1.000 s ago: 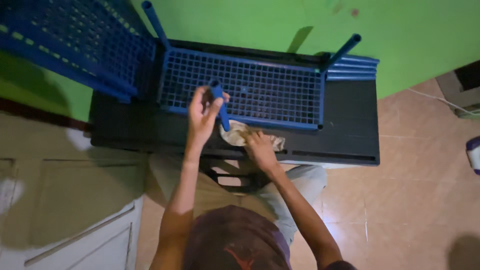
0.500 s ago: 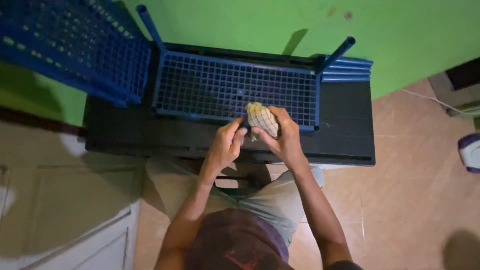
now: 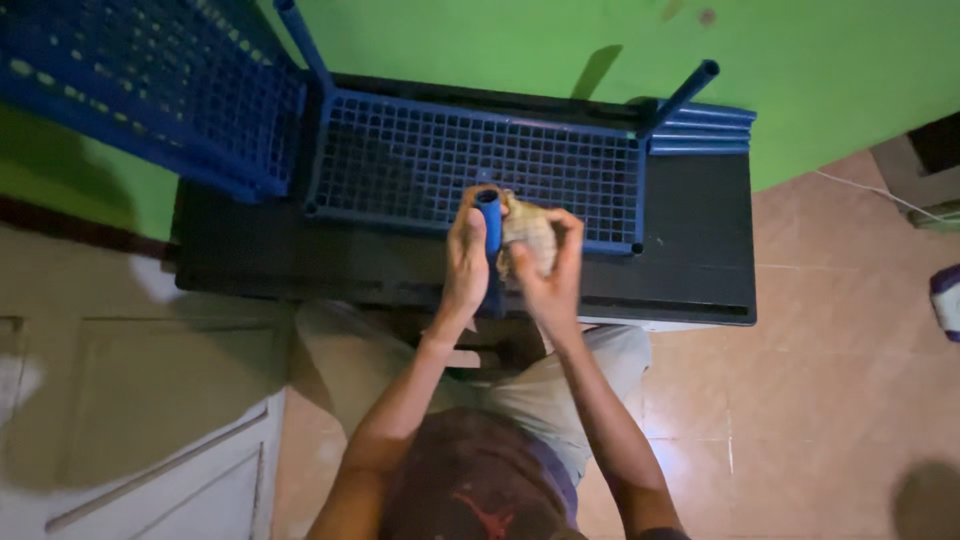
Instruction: The person wipes blue plastic furniture parts with a cloth and inserts cylindrical rods into a grid panel, stacking cleaned parts on a black work surface. The person handles multiple parts one at a time, repeatedly wiping and inserting rods.
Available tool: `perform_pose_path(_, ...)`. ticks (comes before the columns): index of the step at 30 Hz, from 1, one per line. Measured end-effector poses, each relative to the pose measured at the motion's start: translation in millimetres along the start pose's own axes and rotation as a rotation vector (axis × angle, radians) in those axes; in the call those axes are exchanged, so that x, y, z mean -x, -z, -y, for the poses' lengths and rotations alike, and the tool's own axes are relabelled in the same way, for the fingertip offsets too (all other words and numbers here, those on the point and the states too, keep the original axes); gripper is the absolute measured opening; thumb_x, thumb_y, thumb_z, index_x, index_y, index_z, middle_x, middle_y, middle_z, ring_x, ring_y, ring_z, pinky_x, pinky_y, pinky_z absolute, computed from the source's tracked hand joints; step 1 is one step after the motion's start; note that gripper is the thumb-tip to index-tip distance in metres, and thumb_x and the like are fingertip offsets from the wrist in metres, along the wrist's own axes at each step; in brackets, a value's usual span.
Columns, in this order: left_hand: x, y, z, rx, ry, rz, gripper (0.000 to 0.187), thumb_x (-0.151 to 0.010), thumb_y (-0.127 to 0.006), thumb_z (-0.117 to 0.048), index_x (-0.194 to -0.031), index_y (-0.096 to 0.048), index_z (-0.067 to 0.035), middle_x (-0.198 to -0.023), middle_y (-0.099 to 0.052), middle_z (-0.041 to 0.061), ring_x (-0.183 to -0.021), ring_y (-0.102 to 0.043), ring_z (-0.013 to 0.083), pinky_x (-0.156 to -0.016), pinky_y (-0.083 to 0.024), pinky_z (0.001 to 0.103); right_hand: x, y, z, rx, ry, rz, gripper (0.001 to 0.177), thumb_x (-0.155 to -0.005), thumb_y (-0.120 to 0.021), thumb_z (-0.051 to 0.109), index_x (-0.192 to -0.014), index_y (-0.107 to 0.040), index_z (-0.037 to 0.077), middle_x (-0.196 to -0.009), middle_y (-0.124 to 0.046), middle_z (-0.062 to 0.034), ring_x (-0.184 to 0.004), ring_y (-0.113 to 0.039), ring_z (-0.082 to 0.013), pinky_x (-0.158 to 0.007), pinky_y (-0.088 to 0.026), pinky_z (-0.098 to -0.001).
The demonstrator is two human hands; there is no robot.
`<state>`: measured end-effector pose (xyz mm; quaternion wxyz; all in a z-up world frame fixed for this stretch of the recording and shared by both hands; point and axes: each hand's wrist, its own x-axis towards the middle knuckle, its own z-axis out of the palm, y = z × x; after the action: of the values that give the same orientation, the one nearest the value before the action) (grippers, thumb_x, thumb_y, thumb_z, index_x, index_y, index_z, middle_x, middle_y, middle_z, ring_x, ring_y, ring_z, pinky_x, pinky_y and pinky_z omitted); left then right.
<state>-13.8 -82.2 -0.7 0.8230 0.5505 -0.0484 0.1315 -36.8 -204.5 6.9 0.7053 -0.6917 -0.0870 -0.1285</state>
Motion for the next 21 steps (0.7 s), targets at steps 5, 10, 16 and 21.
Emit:
perform_pose_path(5, -8.7, -12.6, -25.0, 0.106, -0.007, -0.064, 0.054, -0.112, -0.033, -0.054, -0.132, -0.055, -0.009, -0.105, -0.057, 0.001, -0.09, -0.053, 0.0077, -0.083, -0.046, 0.024, -4.3, -22.7, 26.6, 0.253, 0.206, 0.048, 0.052, -0.096, -0.073, 0.005, -0.144, -0.053, 0.002, -0.127, -0.068, -0.0154, -0.116, -0.068, -0.0231, -0.102, -0.055, -0.0336)
perform_pose_path(10, -21.7, -4.4, -31.3, 0.142, -0.034, -0.032, 0.049, -0.111, -0.038, -0.054, -0.106, -0.055, -0.008, -0.111, -0.057, 0.004, -0.104, -0.053, 0.014, -0.099, -0.044, 0.032, -13.8, -20.9, 26.6, 0.369, 0.219, 0.152, 0.053, -0.089, -0.077, 0.005, -0.138, -0.056, 0.004, -0.123, -0.07, -0.0164, -0.109, -0.073, -0.0238, -0.095, -0.057, -0.0321)
perform_pose_path(16, -34.8, 12.3, -17.8, 0.405, -0.081, -0.21, 0.048, -0.111, -0.042, -0.054, -0.095, -0.05, -0.009, -0.095, -0.049, 0.003, -0.094, -0.048, 0.0169, -0.096, -0.04, 0.035, 16.6, -12.9, 14.3, 0.213, -0.006, 0.263, 0.054, -0.088, -0.081, 0.007, -0.135, -0.055, 0.004, -0.115, -0.074, -0.0114, -0.106, -0.071, -0.0157, -0.093, -0.057, -0.031)
perform_pose_path(21, -40.5, 21.6, 5.4, 0.703, -0.026, -0.167, 0.044, -0.111, -0.048, -0.053, -0.092, -0.049, -0.013, -0.09, -0.045, 0.001, -0.088, -0.045, 0.0168, -0.094, -0.04, 0.036, 34.0, 9.2, -2.6, 0.152, -0.161, 0.257, 0.05, -0.088, -0.08, 0.005, -0.133, -0.059, 0.003, -0.114, -0.073, -0.0069, -0.104, -0.065, -0.0106, -0.093, -0.054, -0.0289)
